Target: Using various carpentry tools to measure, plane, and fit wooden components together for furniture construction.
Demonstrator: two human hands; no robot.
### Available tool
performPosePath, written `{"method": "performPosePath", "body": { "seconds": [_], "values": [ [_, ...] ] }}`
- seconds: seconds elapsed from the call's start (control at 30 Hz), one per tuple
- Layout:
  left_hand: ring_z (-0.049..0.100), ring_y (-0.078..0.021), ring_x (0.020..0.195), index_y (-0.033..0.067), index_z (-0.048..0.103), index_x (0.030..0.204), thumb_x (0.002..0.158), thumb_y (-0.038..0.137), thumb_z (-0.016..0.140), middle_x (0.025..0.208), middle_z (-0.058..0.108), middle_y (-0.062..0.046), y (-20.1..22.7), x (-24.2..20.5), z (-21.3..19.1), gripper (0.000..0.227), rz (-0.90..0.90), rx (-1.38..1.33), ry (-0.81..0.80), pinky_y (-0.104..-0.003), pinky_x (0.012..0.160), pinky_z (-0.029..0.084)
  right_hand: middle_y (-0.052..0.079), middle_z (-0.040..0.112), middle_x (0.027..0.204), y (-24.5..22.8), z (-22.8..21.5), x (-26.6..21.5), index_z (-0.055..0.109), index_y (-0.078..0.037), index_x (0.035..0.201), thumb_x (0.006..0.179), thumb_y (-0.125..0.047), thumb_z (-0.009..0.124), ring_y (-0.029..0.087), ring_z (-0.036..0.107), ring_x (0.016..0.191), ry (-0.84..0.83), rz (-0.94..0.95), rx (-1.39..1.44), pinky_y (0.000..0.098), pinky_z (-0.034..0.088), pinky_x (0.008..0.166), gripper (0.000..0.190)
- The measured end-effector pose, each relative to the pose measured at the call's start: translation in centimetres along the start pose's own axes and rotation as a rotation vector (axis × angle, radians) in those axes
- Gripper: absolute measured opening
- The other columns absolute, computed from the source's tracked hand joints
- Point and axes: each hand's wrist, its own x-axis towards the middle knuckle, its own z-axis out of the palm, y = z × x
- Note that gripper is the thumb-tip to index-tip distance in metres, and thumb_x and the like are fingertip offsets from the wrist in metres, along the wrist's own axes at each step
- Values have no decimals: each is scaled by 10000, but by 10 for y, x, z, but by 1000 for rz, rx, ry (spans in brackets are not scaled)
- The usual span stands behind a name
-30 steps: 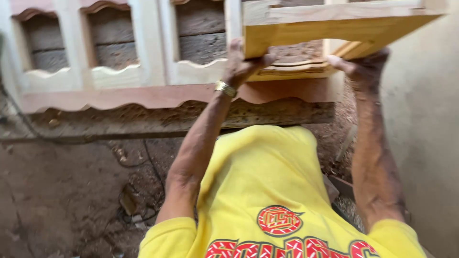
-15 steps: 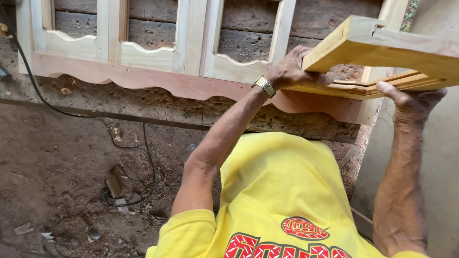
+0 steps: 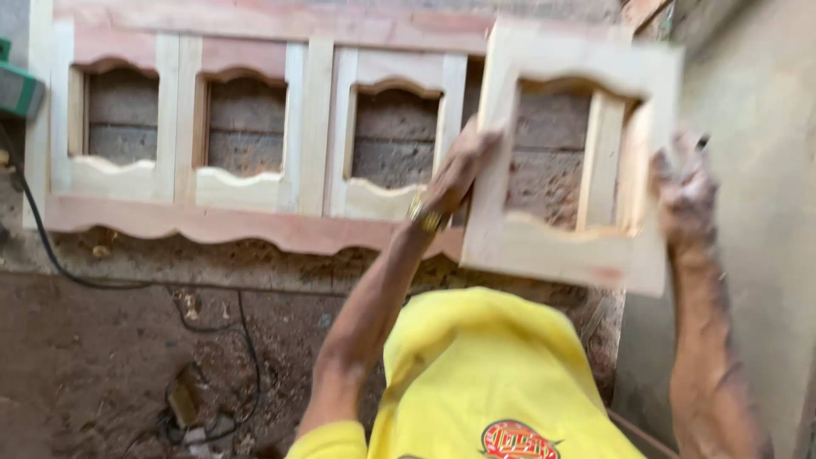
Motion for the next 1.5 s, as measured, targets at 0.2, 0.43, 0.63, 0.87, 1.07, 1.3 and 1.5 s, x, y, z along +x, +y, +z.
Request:
{"method": "performPosePath", "body": {
  "seconds": [0.2, 0.43, 0.63, 0.87, 1.07, 1.3, 1.5],
  "values": [
    [669, -261, 770, 220, 238, 1624, 999, 410, 503, 1135, 605, -197, 1, -16, 8, 705, -348, -294, 429, -323, 677, 573, 257, 651, 1203, -48, 10, 20, 541, -148, 1517, 1011, -260, 547, 290, 597, 1050, -209, 703, 432, 469, 485, 939, 518],
    [694, -413, 686, 336, 150, 1621, 974, 340, 448, 1113, 557, -324, -17, 19, -17, 712, -284, -428, 460, -433, 469, 616, 376, 363, 1537, 32, 36, 37, 515, -146, 1390, 943, -239, 658, 557, 403, 1413, -117, -124, 809, 683, 387, 1141, 479],
    [682, -457, 514, 346, 140, 1609, 973, 374, 406, 898, 596, -320, -5, 60, -25, 690, -403, -366, 488, -423, 399, 604, 319, 662, 866, -3, 14, 116, 608, -191, 1485, 852, -389, 574, 300, 622, 781, -185, 1110, 755, 357, 512, 704, 664],
    [581, -223, 739, 278, 35, 1649, 891, 288, 500, 1131, 533, -261, 33, 97, 5, 889, -460, -426, 612, -303, 425, 536, 265, 658, 1022, 52, 65, 125, 553, -149, 1486, 901, -344, 539, 311, 617, 724, -298, 1221, 949, 425, 525, 657, 617],
    [157, -419, 1492, 46, 33, 1579, 889, 434, 437, 1680, -96, -190, 47, 106, 23, 888, -361, -236, 655, -558, 1172, 248, 207, 593, 1029, 149, 13, 92, 461, -79, 1438, 923, -260, 432, 277, 609, 438, -575, 1091, 1322, 379, 506, 357, 547],
    [339, -336, 1405, 43, 19, 1583, 982, 324, 317, 1671, 9, -223, 58, 112, 18, 727, -371, -311, 625, -440, 1142, 327, 104, 608, 878, 209, -20, 71, 452, -550, 1542, 967, -607, 479, 351, 591, 707, -633, 1517, 991, 484, 463, 478, 578],
    [110, -345, 1537, -69, 103, 1553, 994, 296, 306, 1684, 3, -229, 67, 118, 15, 698, -368, -218, 608, -418, 1205, 148, 145, 520, 829, 230, -23, 77, 495, -567, 1459, 1039, -658, 335, 393, 502, 742, -612, 1628, 886, 542, 322, 509, 459]
  ]
}}
